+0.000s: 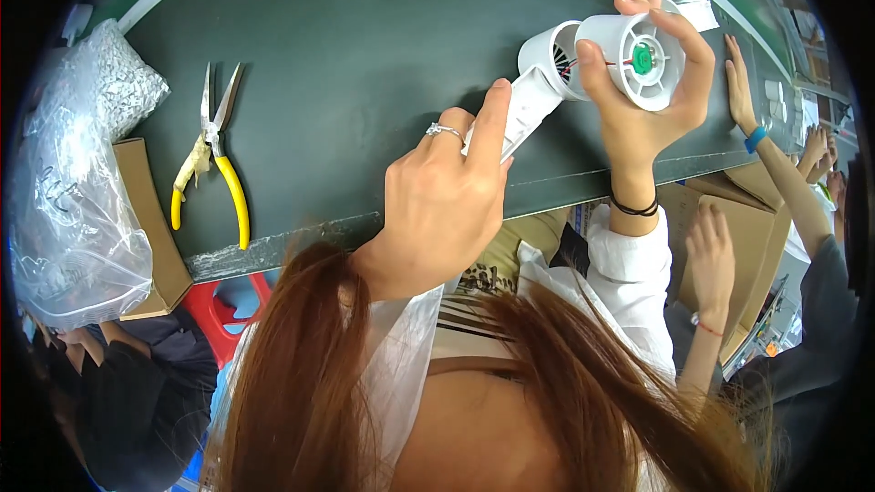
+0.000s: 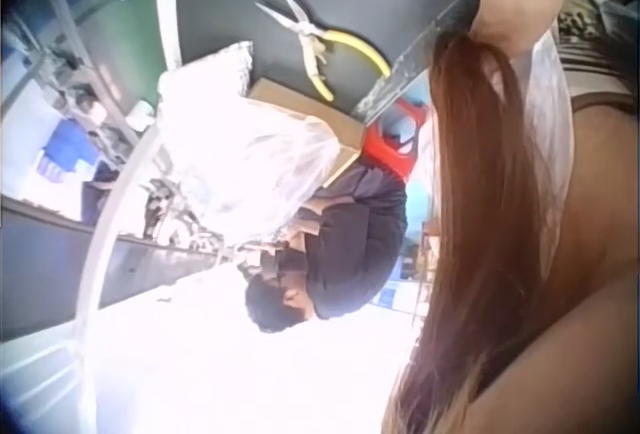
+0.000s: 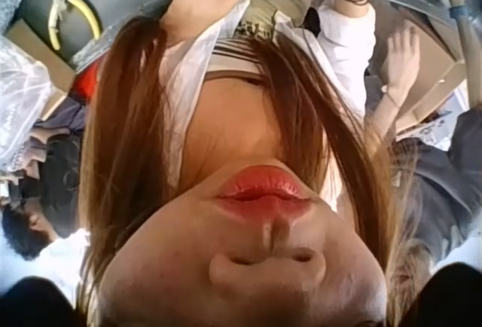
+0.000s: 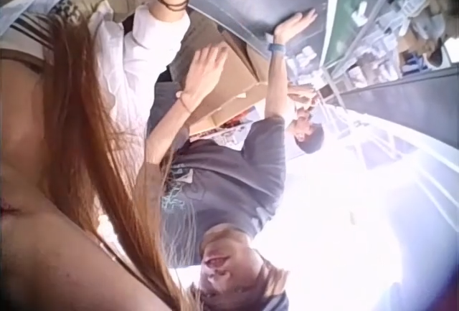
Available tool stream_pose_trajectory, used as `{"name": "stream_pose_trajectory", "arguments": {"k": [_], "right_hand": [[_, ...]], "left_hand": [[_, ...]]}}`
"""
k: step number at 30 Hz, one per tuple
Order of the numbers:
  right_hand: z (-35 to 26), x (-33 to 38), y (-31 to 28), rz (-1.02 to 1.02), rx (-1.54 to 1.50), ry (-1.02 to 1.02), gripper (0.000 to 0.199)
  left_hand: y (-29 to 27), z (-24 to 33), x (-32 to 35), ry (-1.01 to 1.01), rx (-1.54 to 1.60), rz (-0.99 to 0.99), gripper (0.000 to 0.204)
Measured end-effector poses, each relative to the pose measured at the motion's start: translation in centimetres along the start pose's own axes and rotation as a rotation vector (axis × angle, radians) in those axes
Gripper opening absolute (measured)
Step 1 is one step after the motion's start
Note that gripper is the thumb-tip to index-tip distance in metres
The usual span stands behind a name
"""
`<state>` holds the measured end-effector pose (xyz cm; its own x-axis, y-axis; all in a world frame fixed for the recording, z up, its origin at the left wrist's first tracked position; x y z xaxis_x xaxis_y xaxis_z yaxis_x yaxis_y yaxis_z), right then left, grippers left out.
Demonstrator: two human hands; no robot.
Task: The person assembles the components of a small handheld fan by hand, connecting the fan head to the fan handle with wires, using pliers to secure the connections.
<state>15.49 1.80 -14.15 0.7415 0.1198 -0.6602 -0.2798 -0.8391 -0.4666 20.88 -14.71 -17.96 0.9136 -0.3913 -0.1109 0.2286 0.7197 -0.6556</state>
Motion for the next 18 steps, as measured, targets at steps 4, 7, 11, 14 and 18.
{"name": "stream_pose_trajectory", "arguments": {"k": [4,7,11,14,18], "right_hand": [[-1.6,0.4,1.0,0.013,-0.023,0.078,0.053],[-1.3,0.5,1.2,0.025,-0.038,0.138,0.051],[-1.2,0.7,0.5,0.039,-0.053,0.216,0.049],[-1.3,0.9,0.8,0.050,-0.066,0.276,0.048],[-1.2,1.1,0.5,0.126,-0.091,0.279,0.048]], "left_hand": [[-0.1,0.0,0.2,-0.006,-0.014,-0.004,0.058],[0.0,0.0,0.3,0.009,-0.015,0.008,0.058],[0.2,0.1,0.3,0.011,-0.018,-0.003,0.058],[0.3,-0.1,0.4,0.011,-0.016,0.000,0.058],[0.3,0.0,0.6,0.018,-0.014,0.021,0.058]]}}
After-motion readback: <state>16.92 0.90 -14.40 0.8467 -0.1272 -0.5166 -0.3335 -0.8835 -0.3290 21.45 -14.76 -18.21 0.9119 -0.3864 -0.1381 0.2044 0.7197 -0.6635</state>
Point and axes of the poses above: each hand's wrist, its own x-axis away from the middle knuckle, its own y-axis out of the palm, z = x × y, the point moved 6 cm from there along -x, towards the middle knuckle, and after that the axes turned 7 degrees about -z, right-handed, at the moved point
